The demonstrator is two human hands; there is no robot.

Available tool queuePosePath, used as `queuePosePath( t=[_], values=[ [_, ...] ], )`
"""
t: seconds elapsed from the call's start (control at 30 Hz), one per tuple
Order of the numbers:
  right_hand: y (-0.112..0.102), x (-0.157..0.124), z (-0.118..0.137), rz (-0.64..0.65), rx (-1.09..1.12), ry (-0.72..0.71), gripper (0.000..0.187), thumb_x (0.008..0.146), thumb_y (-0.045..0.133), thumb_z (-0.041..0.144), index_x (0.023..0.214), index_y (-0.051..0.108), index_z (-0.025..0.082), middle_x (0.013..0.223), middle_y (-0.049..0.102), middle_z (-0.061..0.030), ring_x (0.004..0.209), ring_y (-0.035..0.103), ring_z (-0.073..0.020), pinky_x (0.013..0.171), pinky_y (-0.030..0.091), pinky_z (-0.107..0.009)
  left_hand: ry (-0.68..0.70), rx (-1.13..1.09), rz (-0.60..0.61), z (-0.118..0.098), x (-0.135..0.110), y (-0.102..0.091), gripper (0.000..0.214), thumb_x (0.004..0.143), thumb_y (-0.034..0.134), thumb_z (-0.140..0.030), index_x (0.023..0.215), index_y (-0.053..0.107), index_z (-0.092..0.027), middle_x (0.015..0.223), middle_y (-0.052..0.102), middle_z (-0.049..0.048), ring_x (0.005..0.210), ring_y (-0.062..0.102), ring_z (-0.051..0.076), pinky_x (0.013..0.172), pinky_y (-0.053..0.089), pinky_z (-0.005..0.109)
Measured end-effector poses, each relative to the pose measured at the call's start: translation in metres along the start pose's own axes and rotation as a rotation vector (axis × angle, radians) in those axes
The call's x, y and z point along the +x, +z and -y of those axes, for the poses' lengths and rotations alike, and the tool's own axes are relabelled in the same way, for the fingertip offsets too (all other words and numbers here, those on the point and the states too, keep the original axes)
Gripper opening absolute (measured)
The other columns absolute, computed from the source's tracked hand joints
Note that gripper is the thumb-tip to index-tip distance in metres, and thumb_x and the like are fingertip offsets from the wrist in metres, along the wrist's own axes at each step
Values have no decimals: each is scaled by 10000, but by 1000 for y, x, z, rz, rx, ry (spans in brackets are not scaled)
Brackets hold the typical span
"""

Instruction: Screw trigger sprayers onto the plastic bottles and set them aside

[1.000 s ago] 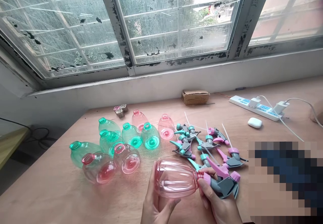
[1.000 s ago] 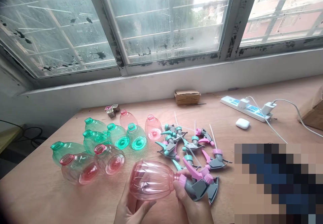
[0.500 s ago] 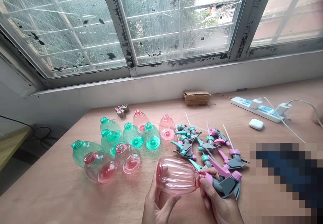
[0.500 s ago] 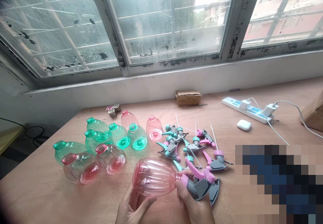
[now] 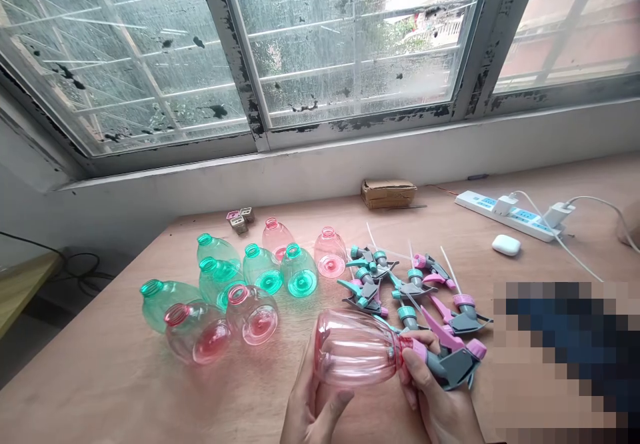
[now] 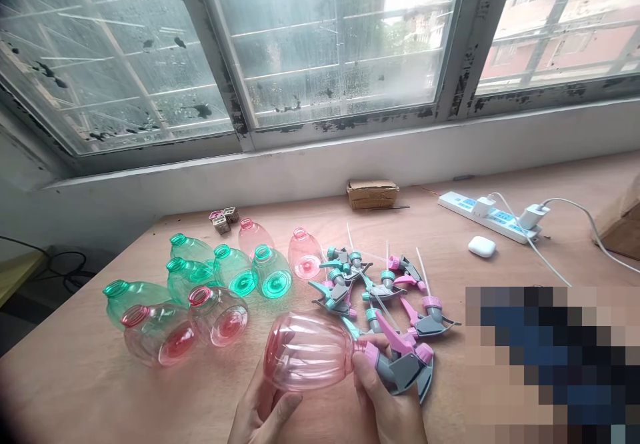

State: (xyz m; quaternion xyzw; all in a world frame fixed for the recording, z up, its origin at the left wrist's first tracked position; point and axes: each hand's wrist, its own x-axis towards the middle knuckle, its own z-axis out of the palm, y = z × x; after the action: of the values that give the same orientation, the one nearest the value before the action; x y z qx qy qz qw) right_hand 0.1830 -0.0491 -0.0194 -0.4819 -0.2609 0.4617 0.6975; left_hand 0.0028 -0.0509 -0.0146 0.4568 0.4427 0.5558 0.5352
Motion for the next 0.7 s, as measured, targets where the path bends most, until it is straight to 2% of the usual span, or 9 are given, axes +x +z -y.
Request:
queuePosePath(
  t=[0.1,0.17,0.27,0.33,0.47,0.57,0.63,0.7],
  values=[
    [0,-1,0,30,-14,17,445,784,940,532,989,703,216,550,596,47,436,473,-108,421,385,-187,16,-20,-7,3,-4,-1,883,830,893,-480,1605,493,-347,1681,504,72,1592,378,360,1327,259,456],
    [-1,-3,-1,47,-72,22,453,782,932,558,984,724,210,553,615,35,438,489,-114,428,402,-197,15,-45,-35,2,-4,-2,995,802,906,-515,1648,417,-325,1670,516,99,1580,393,383,1318,279,463],
    [-3,-5,-2,83,-133,6,468,779,920,581,996,751,202,557,628,23,444,504,-131,438,426,-224,-24,-52,-51,-2,-1,-3,993,785,903,-553,1625,464,-258,1583,603,150,1499,506,414,1252,405,472],
    [-4,-5,-2,91,-129,-1,453,794,916,572,996,745,205,551,621,28,452,512,-132,444,421,-220,-37,-45,-46,-3,1,-2,956,764,921,-538,1585,524,-254,1568,618,147,1471,539,415,1232,434,472],
    [-5,-4,-4,80,-68,21,431,840,895,566,1013,725,210,563,613,34,468,508,-119,452,406,-195,13,-5,-60,2,0,0,977,721,968,-462,1582,523,-334,1693,484,78,1579,391,393,1315,287,473],
    [-5,-3,-4,73,-54,28,428,836,898,560,1011,729,208,567,604,37,464,487,-114,444,390,-197,41,31,-56,4,-3,2,1034,765,935,-487,1646,408,-360,1727,429,67,1607,335,385,1336,209,497],
    [-6,-3,-5,70,-80,23,432,820,909,553,1012,736,207,563,603,39,462,483,-113,443,381,-199,52,16,-40,2,-4,2,1127,740,935,-556,1676,346,-335,1736,409,83,1614,309,400,1336,204,508],
    [-6,-3,-5,76,-104,19,430,817,909,551,1014,740,208,555,605,41,457,483,-113,444,382,-200,46,-26,-17,-1,-4,2,1187,686,941,-628,1671,367,-294,1734,408,102,1612,302,421,1327,243,504]
  ],
)
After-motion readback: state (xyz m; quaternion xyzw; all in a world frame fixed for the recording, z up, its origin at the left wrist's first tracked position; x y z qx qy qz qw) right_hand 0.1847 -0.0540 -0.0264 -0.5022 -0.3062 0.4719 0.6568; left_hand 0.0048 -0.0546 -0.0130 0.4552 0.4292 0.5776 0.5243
